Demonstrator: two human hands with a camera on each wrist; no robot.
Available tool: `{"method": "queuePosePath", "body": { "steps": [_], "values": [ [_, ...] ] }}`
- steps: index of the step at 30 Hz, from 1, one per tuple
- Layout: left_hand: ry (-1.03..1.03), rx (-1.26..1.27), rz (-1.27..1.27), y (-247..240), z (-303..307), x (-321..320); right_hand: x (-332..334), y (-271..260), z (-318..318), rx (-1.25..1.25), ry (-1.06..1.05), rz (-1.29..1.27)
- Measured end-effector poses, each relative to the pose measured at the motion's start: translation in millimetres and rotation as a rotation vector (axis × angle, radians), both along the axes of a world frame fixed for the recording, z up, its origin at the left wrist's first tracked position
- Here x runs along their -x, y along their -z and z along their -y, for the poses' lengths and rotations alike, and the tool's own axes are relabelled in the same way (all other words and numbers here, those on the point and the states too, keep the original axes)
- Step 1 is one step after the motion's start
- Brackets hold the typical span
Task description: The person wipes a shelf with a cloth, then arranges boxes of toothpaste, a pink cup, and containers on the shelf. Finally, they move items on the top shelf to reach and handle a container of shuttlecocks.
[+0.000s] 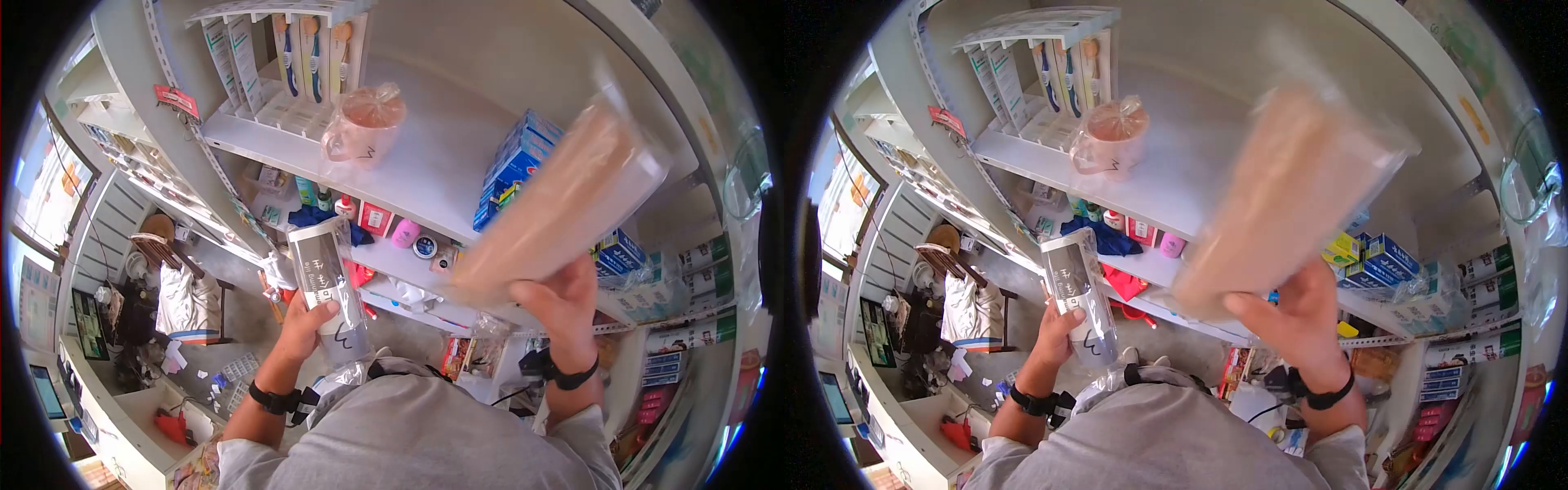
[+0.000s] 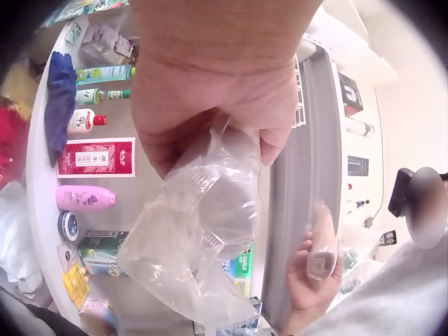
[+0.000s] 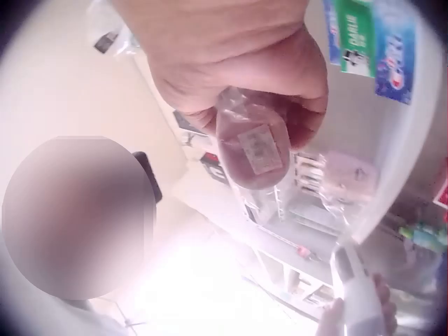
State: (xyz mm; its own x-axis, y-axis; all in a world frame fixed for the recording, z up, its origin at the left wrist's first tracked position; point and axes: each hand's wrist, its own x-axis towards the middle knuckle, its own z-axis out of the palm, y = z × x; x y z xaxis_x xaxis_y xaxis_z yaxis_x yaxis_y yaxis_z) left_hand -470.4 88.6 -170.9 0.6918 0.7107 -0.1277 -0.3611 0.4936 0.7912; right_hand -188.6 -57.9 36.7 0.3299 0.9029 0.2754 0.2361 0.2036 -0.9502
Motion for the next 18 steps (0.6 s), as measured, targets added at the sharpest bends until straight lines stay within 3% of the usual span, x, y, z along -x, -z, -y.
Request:
{"method": "queuePosePath", "body": {
  "steps": [3, 4, 7, 13, 18],
  "values": [
    [-0.018, -0.042, -0.029, -7.5, 0.4, -1.6, -8.4, -8.4, -26.2, 0.048, 0.112, 0.57],
    [-0.029, -0.061, -0.044, -10.5, 0.7, -2.3, -11.8, -24.7, -37.1, -0.089, 0.046, 0.725],
    [0.003, -0.046, -0.016, -7.5, -0.8, 1.4, -20.9, -56.0, -69.3, -0.278, 0.056, 1.56],
    [-0.04, -0.056, 0.011, -7.1, 7.1, 2.4, -50.1, -42.6, -133.2, -0.117, -0.046, 1.751],
    [-0.069, -0.042, 0.0, 7.1, 13.9, 10.0, -69.6, -26.4, -179.3, 0.013, -0.133, 1.733]
  ]
}}
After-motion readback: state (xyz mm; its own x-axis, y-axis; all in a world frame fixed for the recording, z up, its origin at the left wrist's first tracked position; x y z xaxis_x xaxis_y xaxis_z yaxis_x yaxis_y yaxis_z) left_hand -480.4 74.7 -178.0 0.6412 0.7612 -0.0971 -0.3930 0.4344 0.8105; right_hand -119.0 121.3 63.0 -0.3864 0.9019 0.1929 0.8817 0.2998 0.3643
